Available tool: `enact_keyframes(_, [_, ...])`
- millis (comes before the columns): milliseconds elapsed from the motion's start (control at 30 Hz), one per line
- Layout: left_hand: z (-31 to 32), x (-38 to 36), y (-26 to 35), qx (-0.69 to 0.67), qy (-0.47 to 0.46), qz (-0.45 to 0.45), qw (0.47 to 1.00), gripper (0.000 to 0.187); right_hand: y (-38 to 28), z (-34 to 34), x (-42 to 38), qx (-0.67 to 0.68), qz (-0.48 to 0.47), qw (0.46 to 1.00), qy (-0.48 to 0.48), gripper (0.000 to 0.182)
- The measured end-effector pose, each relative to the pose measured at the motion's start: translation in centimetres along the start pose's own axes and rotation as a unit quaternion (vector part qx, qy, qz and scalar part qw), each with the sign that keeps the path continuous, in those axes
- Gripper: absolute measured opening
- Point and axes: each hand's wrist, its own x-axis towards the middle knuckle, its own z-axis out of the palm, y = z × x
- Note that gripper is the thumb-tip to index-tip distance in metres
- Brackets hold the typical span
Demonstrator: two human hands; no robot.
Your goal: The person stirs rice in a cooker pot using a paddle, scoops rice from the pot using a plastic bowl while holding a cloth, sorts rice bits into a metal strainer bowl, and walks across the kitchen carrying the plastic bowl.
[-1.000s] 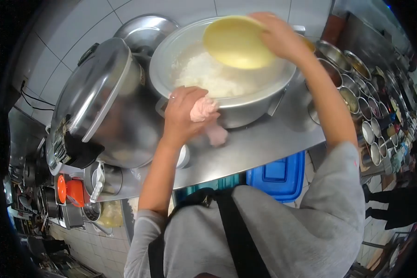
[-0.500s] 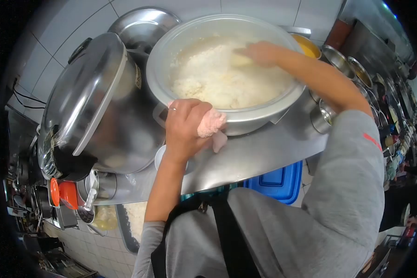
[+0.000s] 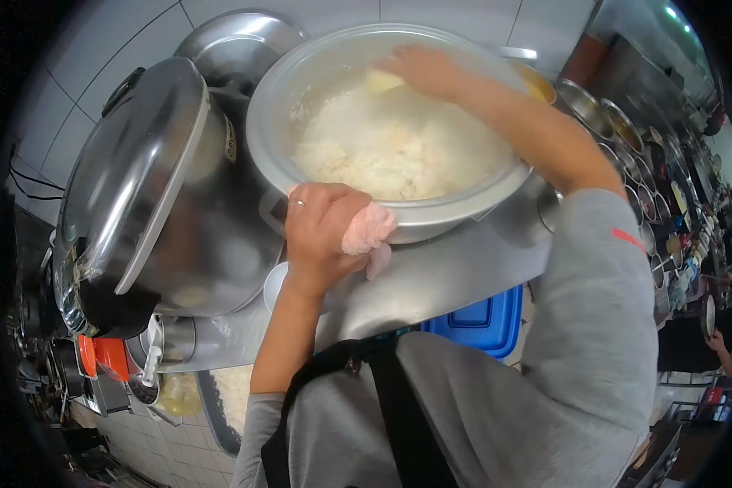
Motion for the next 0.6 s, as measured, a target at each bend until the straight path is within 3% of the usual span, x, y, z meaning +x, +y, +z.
enact_keyframes(33, [0.1,0.0,0.0,-0.001,-0.001,0.0,1.0,0.037,0.0,1.2,0.1,-0.053,-0.035,0.994,0.088,0.058])
enact_keyframes(67, [0.2,0.0,0.0,0.002,-0.003,-0.001,1.0,0.038,-0.2,1.6,-0.4,-0.053,-0.032,0.994,0.087,0.058])
enact_keyframes(133, [0.1,-0.1,-0.1,0.001,-0.007,-0.001,1.0,0.039,-0.6,1.9,-2.3,-0.043,0.028,0.997,-0.062,0.059])
enact_keyframes(167, [0.2,-0.1,-0.1,0.004,-0.002,0.0,1.0,0.04,-0.5,0.9,-3.3,-0.046,0.027,0.996,-0.065,0.059])
enact_keyframes(233, [0.1,-0.1,0.0,0.005,0.002,0.003,1.0,0.04,-0.7,-2.2,-5.5,0.046,0.075,0.976,-0.201,0.059])
enact_keyframes(367, [-0.1,0.1,-0.3,-0.01,0.008,0.005,1.0,0.039,-3.4,-5.8,-9.2,0.026,0.024,0.979,-0.203,0.057])
enact_keyframes(433, [0.0,0.0,-0.4,-0.019,0.005,0.012,1.0,0.038,-4.7,-9.8,-8.8,0.055,0.072,0.946,-0.31,0.054])
enact_keyframes(533, [0.1,0.0,-0.5,-0.017,0.014,0.015,1.0,0.037,-0.9,-10.2,-6.5,0.089,0.086,0.952,-0.279,0.053])
enact_keyframes(600, [-0.1,0.1,-0.4,-0.016,0.005,0.012,1.0,0.036,1.6,-6.8,-5.2,0.116,0.072,0.983,-0.123,0.056])
